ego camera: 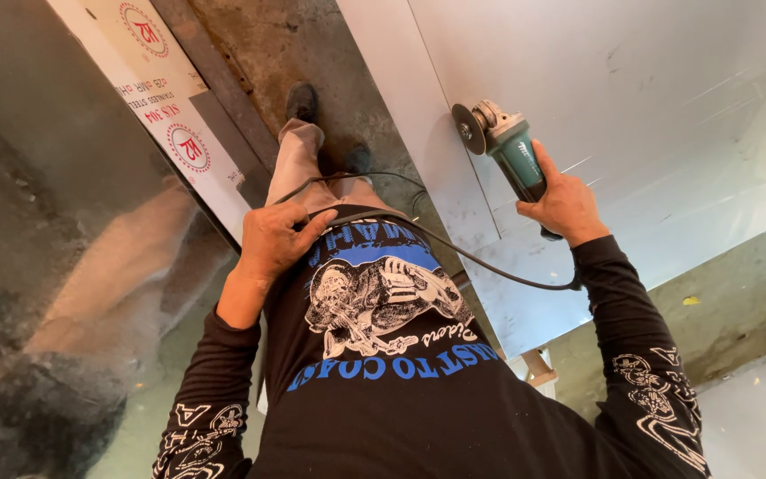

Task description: Cutting a stainless steel sheet using an angle grinder.

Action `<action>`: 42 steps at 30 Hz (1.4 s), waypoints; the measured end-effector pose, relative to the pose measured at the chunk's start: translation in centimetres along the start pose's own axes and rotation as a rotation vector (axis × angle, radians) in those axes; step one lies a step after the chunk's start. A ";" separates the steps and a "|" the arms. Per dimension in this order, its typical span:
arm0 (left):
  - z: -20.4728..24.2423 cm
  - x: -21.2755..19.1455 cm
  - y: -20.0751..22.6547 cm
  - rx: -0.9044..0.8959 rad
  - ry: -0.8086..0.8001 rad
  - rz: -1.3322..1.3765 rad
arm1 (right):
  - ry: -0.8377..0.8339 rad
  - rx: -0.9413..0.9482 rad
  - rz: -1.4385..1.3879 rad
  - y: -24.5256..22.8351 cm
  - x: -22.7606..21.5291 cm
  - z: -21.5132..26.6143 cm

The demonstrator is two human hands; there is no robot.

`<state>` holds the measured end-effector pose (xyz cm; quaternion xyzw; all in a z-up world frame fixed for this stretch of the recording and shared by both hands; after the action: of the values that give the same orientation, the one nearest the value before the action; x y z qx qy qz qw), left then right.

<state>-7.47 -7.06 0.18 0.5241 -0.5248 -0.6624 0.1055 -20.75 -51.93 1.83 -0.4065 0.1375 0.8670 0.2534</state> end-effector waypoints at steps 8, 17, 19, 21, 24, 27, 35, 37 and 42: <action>-0.1 -0.3 -0.4 -0.007 0.003 -0.012 | 0.071 -0.046 -0.039 -1.8 -1.9 -1.2; -0.3 -0.2 -0.1 -0.001 0.019 0.008 | 0.036 -0.015 -0.042 -1.6 -1.4 -0.9; -0.6 -0.2 -0.1 0.003 0.021 0.012 | 0.037 -0.008 -0.033 -1.4 -1.4 -1.2; -0.5 -0.3 -0.1 -0.051 0.000 0.022 | 0.036 -0.028 -0.052 -1.5 -1.6 -1.2; -0.4 -0.5 0.0 -0.038 0.031 0.025 | 0.002 0.007 -0.063 -2.3 -2.5 -1.0; -0.1 -0.5 -0.3 -0.040 0.045 -0.003 | -0.012 0.027 -0.045 -2.3 -2.3 -1.2; -0.2 -0.5 -0.4 -0.035 0.050 0.000 | 0.008 0.003 -0.036 -2.1 -2.2 -1.5; -0.1 -0.5 -0.6 -0.030 0.059 -0.001 | 0.009 0.001 -0.031 -2.0 -2.0 -1.7; 0.0 -0.3 -0.9 -0.068 0.050 0.019 | 0.036 -0.020 -0.049 -2.1 -2.0 -2.2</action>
<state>-6.93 -6.43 -0.38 0.5318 -0.5042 -0.6653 0.1425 -17.07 -51.79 1.88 -0.4280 0.1233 0.8544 0.2676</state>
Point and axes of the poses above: each hand's wrist, its own z-axis away from the middle knuckle, its own x-axis out of the palm, y = z × x, the point moved 2 cm from there along -z, towards the middle knuckle, and after that the axes turned 8 degrees about x, right-handed, at the moved point
